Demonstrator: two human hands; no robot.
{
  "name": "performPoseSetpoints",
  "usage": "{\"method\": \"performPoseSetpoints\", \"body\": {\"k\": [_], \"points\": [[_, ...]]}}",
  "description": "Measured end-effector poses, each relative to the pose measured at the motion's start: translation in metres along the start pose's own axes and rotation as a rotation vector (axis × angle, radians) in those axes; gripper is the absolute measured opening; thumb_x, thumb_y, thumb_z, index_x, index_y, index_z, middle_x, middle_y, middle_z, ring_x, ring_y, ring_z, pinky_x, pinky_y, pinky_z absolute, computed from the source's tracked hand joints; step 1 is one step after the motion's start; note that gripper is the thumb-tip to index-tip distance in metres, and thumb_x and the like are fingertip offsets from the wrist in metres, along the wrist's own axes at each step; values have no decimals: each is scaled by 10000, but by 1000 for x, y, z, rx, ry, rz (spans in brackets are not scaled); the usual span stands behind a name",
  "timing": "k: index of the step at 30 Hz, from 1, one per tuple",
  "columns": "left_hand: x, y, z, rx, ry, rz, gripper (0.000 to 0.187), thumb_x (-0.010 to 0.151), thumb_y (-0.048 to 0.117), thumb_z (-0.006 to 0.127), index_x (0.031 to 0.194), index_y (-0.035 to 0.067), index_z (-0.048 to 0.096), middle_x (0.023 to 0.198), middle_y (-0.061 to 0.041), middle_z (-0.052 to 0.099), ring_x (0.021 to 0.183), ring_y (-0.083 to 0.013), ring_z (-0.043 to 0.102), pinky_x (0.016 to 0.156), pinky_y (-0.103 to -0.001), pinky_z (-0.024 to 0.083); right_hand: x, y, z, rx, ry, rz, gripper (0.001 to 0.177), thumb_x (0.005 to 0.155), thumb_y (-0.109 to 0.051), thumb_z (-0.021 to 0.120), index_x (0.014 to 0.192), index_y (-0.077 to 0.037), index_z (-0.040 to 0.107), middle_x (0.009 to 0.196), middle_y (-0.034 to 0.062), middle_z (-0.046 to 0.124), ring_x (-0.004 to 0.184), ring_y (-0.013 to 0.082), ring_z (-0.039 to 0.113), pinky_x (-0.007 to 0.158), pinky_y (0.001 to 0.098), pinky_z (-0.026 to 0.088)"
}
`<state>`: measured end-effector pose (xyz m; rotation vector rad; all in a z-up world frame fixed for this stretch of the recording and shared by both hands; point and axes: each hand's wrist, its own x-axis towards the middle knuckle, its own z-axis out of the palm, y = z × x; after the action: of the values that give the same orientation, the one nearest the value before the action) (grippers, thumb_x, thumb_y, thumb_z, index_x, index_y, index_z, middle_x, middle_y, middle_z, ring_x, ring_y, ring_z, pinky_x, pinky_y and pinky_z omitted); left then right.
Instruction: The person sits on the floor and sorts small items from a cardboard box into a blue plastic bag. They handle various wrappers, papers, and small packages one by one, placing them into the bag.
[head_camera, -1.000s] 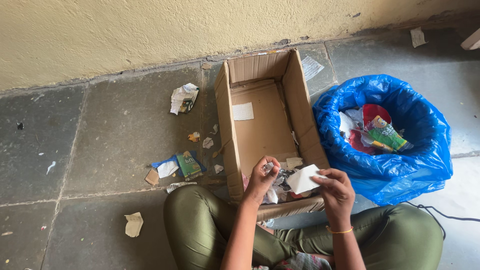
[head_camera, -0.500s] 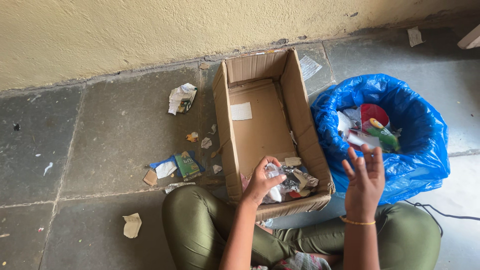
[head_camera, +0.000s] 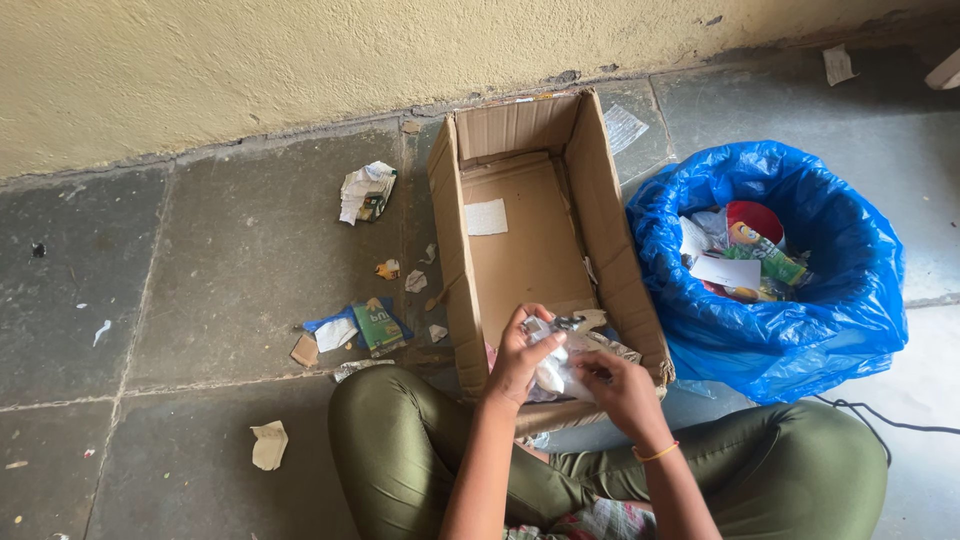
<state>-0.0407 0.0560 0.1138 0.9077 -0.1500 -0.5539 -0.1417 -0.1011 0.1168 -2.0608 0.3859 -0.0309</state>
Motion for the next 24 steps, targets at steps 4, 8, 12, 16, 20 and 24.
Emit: {"method": "performPoseSetpoints", "body": {"k": [4, 8, 12, 16, 20, 24], "points": [[6, -1, -7, -107, 135, 101, 323, 831, -29, 753, 1051, 123, 572, 982, 8, 621, 875, -117, 615, 755, -273, 517, 4, 26, -14, 425, 170, 32, 207, 948, -102, 705, 1132, -23, 753, 949, 38, 737, 827, 92, 637, 718, 251, 520], [6, -4, -13, -157, 185, 128, 328, 843, -47, 742, 1064, 128, 574, 959, 1, 621, 877, -104, 614, 791, -250, 504, -1, 22, -62, 640, 457, -88, 224, 998, -84, 696, 1205, 1, 708, 1061, 7, 718, 935, 76, 629, 832, 220, 506], [8, -5, -14, -157, 165, 118, 325, 837, -47, 737, 1059, 126, 574, 949, 7, 616, 863, -99, 612, 789, -252, 491, 2, 1, -108, 675, 633, -348, 392, 1032, -45, 647, 1413, -48, 556, 1428, 74, 542, 1318, 161, 517, 1102, 310, 427], [7, -4, -12, -126, 182, 127, 328, 834, -43, 741, 1059, 124, 571, 951, 13, 612, 867, -92, 605, 794, -252, 485, 11, -10, -136, 403, 717, -330, 467, 1021, -17, 611, 1476, -73, 521, 1676, 95, 280, 1561, 225, 302, 1250, 398, 301], [5, -2, -8, -81, 168, 111, 321, 831, -10, 753, 1059, 122, 569, 956, 17, 608, 870, -88, 593, 790, -248, 479, 19, -13, -136, 63, 673, -366, 454, 990, -104, 710, 1429, -104, 594, 1653, 146, 383, 1542, 304, 395, 1248, 414, 327], [4, -1, -7, -40, 124, 92, 333, 826, 13, 775, 1069, 117, 572, 943, 15, 593, 868, -85, 570, 775, -246, 463, 31, -19, -116, -491, 389, -366, 665, 795, -368, 831, 1379, -126, 625, 1528, 196, 490, 1444, 406, 423, 1185, 484, 340]]}}
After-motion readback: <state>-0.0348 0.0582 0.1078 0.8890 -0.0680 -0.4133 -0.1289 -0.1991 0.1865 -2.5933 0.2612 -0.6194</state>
